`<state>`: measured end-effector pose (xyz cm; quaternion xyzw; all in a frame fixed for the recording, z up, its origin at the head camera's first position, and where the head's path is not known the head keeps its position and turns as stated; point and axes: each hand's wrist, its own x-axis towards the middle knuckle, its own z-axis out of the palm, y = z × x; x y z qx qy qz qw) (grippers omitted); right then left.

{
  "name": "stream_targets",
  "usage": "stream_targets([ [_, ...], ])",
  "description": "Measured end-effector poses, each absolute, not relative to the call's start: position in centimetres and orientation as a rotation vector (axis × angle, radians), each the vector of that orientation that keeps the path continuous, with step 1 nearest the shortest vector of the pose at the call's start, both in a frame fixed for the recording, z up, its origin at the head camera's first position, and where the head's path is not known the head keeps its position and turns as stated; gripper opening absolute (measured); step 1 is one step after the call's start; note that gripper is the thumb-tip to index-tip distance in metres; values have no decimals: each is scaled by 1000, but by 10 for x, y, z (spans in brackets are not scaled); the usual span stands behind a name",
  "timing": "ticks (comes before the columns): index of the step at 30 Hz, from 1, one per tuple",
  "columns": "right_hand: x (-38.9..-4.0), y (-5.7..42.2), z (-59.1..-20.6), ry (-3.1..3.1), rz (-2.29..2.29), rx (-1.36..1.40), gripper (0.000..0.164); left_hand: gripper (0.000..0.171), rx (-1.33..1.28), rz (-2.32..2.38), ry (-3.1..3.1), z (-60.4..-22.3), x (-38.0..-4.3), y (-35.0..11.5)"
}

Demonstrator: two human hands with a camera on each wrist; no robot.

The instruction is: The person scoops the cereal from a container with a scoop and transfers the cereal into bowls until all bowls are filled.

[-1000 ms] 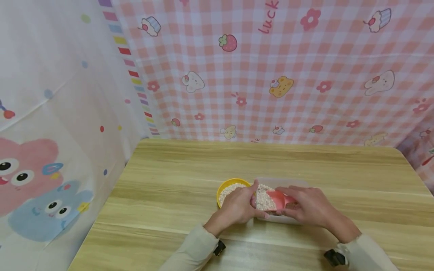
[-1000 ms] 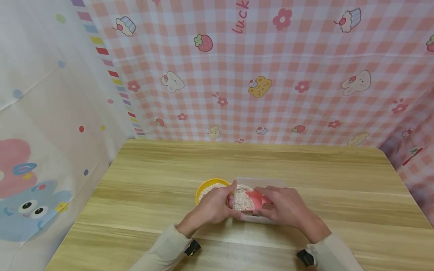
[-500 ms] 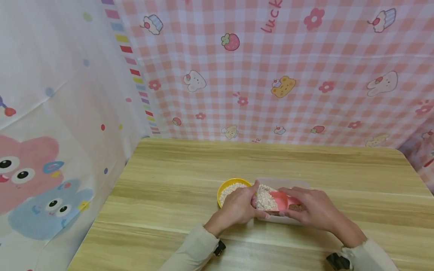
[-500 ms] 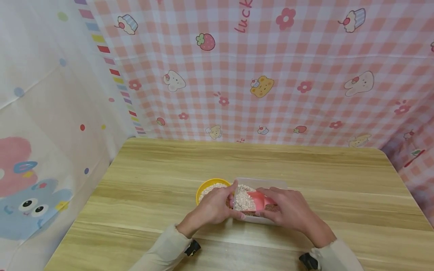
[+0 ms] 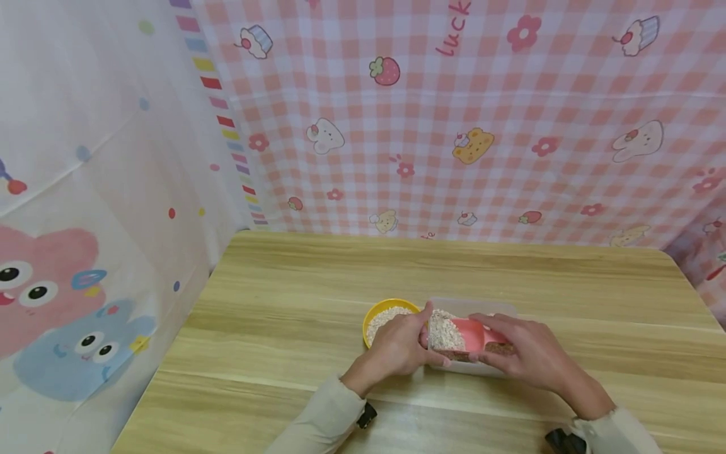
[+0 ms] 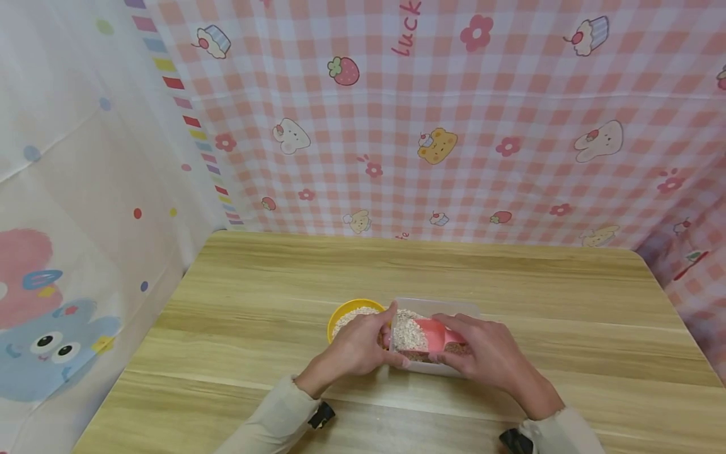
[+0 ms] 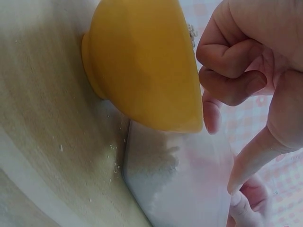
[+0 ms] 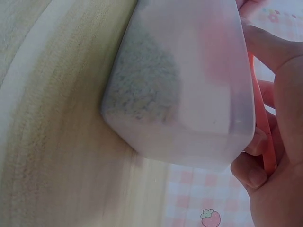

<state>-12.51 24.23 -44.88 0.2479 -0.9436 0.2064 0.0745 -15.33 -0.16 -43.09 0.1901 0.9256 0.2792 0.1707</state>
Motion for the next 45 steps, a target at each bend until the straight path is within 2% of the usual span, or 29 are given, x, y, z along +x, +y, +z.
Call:
stream_targets([
  [13,-124,243,-453,-2787,676,711,57,105,566,808,2647,-431,-152,-3],
  [17,-124,243,-452,-2807,693,688,57,93,611,843,2661,-429,-151,-8],
  [24,-125,242,-452,-2814,690,683,57,61,641,928,2713,-424,-153,-24],
  [28,-125,242,-452,-2802,678,694,57,52,624,963,2729,-423,-154,-32],
  [45,-125,241,-452,-2800,678,670,58,47,456,1149,2724,-428,-160,-68],
])
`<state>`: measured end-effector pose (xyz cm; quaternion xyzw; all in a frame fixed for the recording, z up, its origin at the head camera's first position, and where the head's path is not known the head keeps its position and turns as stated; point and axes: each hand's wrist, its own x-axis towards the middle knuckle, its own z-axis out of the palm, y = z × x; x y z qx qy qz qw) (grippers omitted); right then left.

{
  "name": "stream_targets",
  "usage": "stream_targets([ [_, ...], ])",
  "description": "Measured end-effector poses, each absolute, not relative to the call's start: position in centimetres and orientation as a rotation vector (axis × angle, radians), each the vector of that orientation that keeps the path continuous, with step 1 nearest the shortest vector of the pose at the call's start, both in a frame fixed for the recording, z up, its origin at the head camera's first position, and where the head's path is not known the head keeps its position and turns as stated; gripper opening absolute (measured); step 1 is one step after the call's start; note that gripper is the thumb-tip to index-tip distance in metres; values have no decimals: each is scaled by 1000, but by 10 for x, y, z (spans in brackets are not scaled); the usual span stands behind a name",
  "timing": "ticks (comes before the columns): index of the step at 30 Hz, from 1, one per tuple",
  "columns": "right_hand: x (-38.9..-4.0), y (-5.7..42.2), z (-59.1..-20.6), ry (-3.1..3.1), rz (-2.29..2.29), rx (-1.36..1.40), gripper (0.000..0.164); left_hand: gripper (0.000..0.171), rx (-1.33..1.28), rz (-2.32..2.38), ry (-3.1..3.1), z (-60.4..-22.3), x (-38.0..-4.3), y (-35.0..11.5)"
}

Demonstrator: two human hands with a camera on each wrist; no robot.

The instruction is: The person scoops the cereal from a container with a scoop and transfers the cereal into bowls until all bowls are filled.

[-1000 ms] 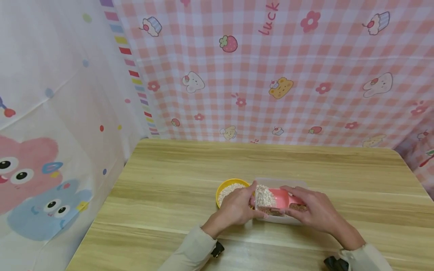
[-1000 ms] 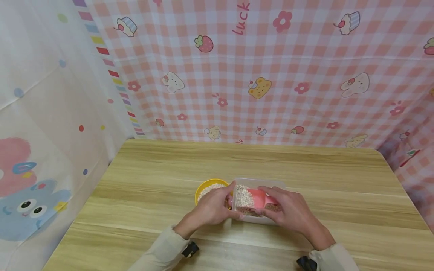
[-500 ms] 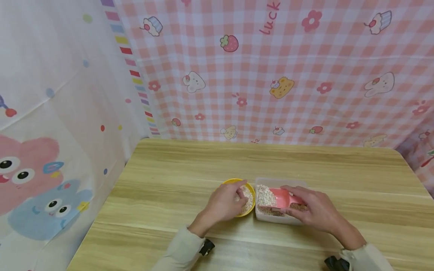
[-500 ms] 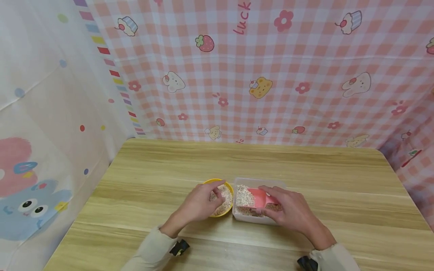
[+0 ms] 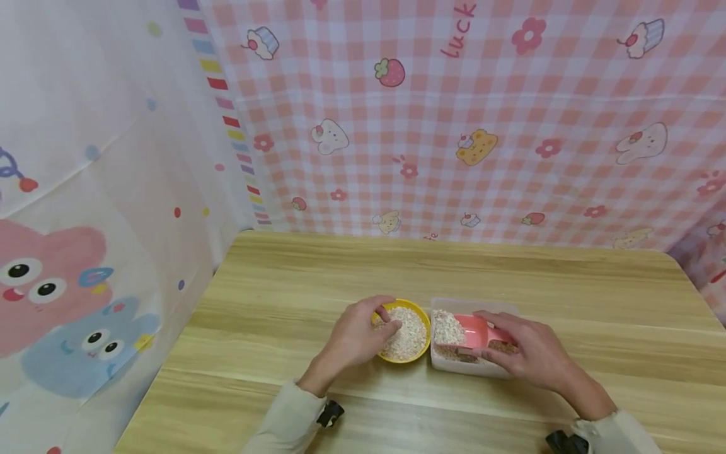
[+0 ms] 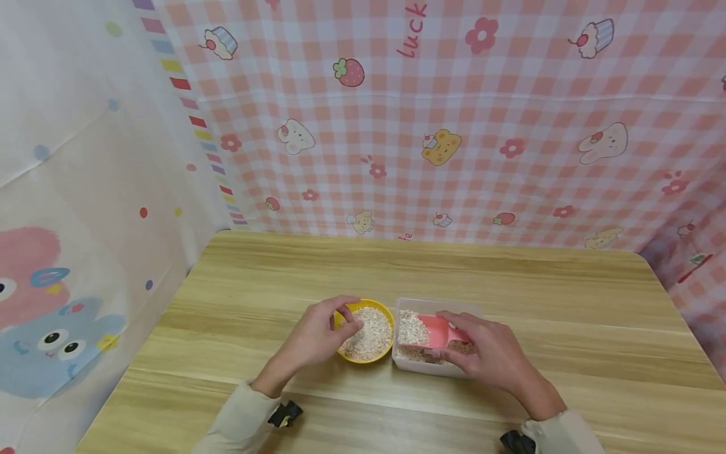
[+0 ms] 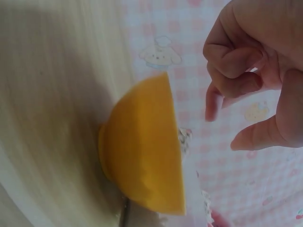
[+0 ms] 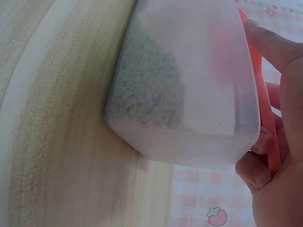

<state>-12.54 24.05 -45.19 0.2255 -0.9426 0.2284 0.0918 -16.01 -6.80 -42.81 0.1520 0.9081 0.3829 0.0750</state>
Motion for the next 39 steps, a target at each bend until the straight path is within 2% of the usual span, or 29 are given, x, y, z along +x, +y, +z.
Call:
stream_targets([
  [8,-125,243,-452,-2795,711,672,58,47,469,1201,2755,-440,-166,-86],
  [13,-125,243,-452,-2781,736,664,58,57,487,1182,2699,-450,-172,-96],
  [22,-125,243,-447,-2784,775,659,58,104,510,1195,2410,-463,-175,-101],
  [26,-125,243,-444,-2783,779,666,58,118,562,1236,2325,-469,-175,-100],
  [32,-127,243,-441,-2771,772,690,58,122,563,1265,2264,-473,-175,-99],
  [39,-128,242,-437,-2756,765,711,58,118,548,1261,2255,-480,-177,-100],
])
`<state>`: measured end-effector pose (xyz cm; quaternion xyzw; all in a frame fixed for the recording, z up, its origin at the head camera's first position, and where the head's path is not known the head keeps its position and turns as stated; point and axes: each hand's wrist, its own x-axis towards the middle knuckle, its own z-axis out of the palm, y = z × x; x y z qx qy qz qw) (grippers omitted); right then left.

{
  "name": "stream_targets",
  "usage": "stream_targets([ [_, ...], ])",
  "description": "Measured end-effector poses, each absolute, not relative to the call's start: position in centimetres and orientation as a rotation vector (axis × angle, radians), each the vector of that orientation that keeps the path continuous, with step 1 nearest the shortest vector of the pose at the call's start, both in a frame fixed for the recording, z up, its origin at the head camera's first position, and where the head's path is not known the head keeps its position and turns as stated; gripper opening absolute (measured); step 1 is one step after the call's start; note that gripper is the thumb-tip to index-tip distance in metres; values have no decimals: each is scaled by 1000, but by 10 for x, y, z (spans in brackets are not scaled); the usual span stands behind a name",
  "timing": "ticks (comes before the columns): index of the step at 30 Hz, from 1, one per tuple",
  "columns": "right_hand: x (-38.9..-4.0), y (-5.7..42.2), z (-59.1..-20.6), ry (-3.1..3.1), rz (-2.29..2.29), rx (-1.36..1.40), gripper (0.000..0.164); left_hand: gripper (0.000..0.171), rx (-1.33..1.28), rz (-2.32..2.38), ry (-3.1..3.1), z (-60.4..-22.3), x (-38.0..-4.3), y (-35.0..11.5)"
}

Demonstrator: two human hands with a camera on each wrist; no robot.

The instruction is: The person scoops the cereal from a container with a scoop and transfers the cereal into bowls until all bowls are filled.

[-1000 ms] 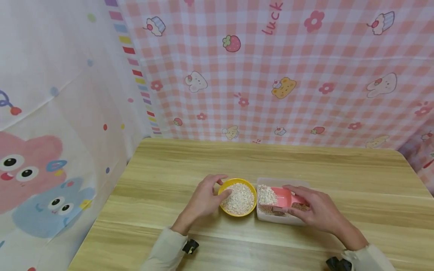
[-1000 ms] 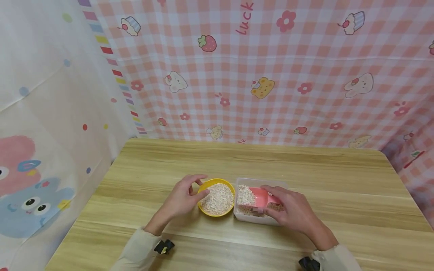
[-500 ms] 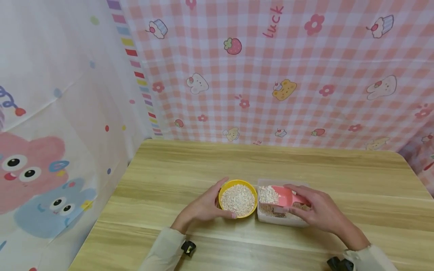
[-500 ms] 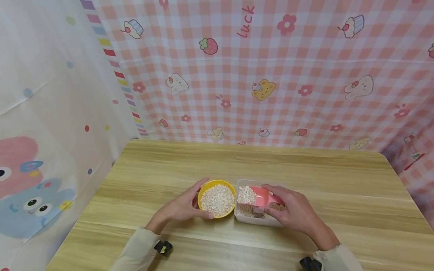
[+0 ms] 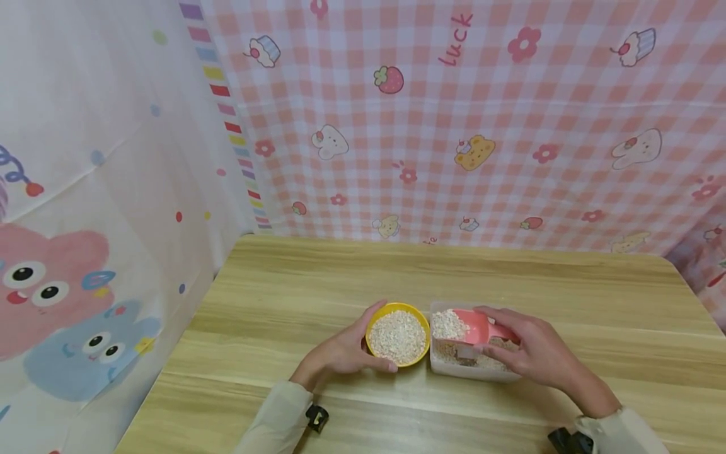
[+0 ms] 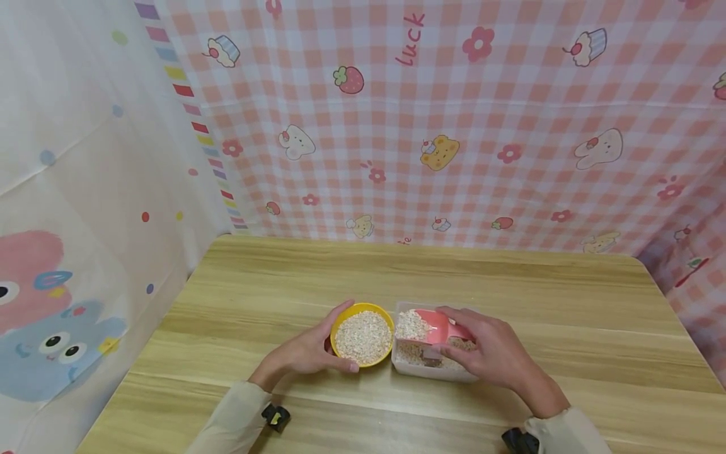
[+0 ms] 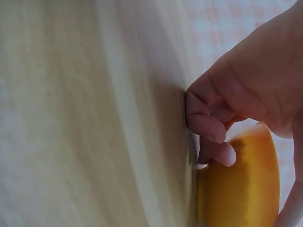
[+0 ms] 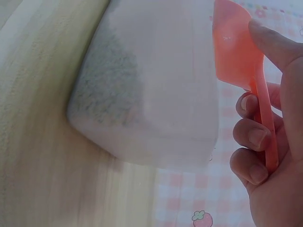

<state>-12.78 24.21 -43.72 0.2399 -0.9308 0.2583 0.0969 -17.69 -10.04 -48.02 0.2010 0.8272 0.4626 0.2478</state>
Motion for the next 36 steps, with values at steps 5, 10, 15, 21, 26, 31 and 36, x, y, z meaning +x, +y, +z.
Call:
stream_targets([
  [5,-131,239,-434,-2726,748,748,57,115,521,1238,2250,-478,-176,-101],
  [10,-134,236,-428,-2735,770,738,57,115,500,1231,2240,-478,-177,-100],
  [15,-137,234,-422,-2752,779,741,57,115,482,1234,2224,-478,-177,-100],
  [21,-142,227,-417,-2715,726,792,57,114,476,1241,2210,-481,-178,-101],
  [26,-146,219,-410,-2701,695,855,58,114,474,1253,2197,-481,-178,-101],
  [31,-150,210,-405,-2694,670,904,59,114,481,1253,2199,-481,-178,-101],
  [36,-153,202,-404,-2713,631,929,60,113,476,1247,2199,-480,-179,-101],
])
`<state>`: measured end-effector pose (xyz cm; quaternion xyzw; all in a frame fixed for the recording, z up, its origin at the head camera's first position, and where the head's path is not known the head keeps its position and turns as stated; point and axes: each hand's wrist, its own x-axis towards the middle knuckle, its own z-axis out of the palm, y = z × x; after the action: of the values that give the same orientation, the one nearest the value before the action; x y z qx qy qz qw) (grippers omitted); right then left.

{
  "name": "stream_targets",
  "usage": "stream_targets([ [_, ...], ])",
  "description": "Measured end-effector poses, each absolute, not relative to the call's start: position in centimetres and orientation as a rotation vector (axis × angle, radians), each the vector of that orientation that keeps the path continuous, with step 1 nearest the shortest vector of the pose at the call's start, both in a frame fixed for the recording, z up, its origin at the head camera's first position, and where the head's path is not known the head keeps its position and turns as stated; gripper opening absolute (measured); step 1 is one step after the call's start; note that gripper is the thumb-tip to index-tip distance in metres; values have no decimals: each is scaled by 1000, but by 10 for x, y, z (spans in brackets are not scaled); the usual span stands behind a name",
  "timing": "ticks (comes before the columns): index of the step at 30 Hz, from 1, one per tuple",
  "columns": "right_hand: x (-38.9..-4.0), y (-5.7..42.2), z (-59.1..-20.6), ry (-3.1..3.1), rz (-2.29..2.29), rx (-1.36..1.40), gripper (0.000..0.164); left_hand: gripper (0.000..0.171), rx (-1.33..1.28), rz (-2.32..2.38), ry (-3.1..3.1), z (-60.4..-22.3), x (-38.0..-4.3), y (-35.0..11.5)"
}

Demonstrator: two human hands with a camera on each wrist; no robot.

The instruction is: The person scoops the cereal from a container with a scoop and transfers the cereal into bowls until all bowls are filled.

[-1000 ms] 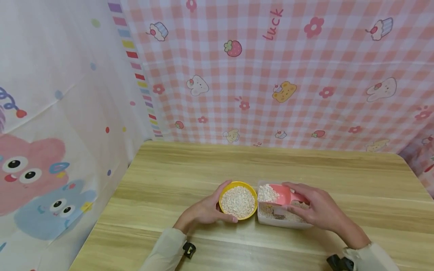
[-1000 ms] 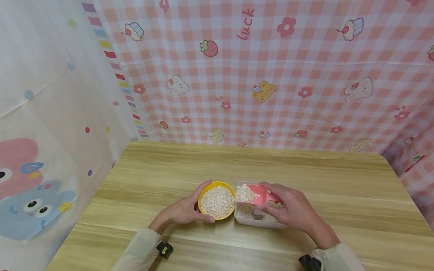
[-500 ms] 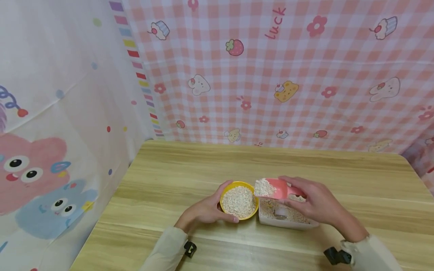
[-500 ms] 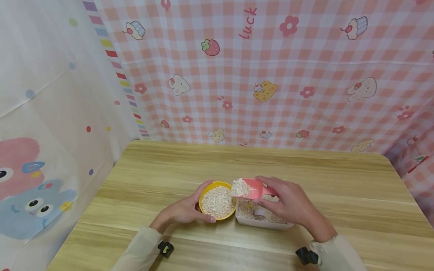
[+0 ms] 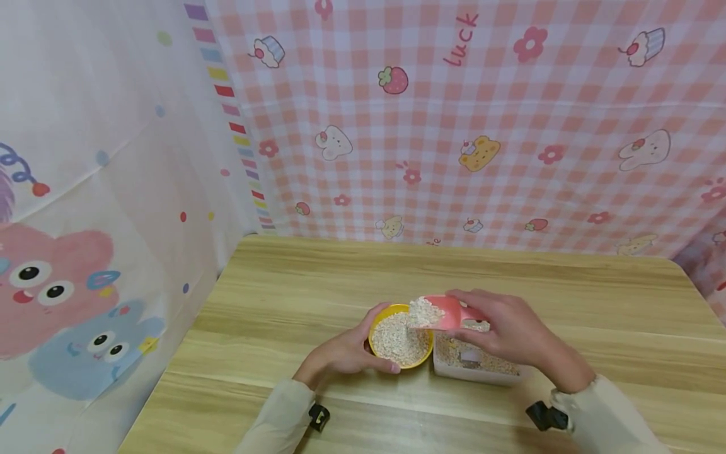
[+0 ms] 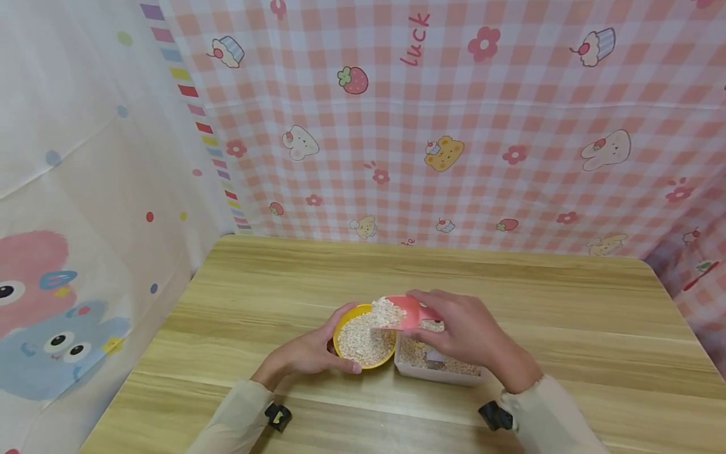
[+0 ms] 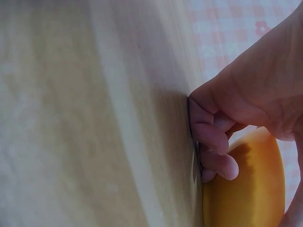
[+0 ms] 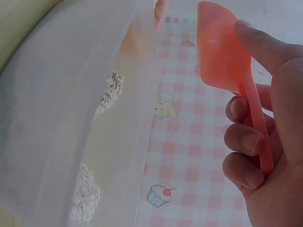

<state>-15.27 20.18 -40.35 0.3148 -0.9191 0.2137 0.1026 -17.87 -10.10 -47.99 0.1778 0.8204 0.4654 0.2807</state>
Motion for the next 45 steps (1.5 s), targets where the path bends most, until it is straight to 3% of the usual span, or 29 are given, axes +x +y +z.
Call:
stream_targets([
  [45,-165,165,-385,-2718,215,1077,57,114,430,1261,2179,-480,-179,-100],
])
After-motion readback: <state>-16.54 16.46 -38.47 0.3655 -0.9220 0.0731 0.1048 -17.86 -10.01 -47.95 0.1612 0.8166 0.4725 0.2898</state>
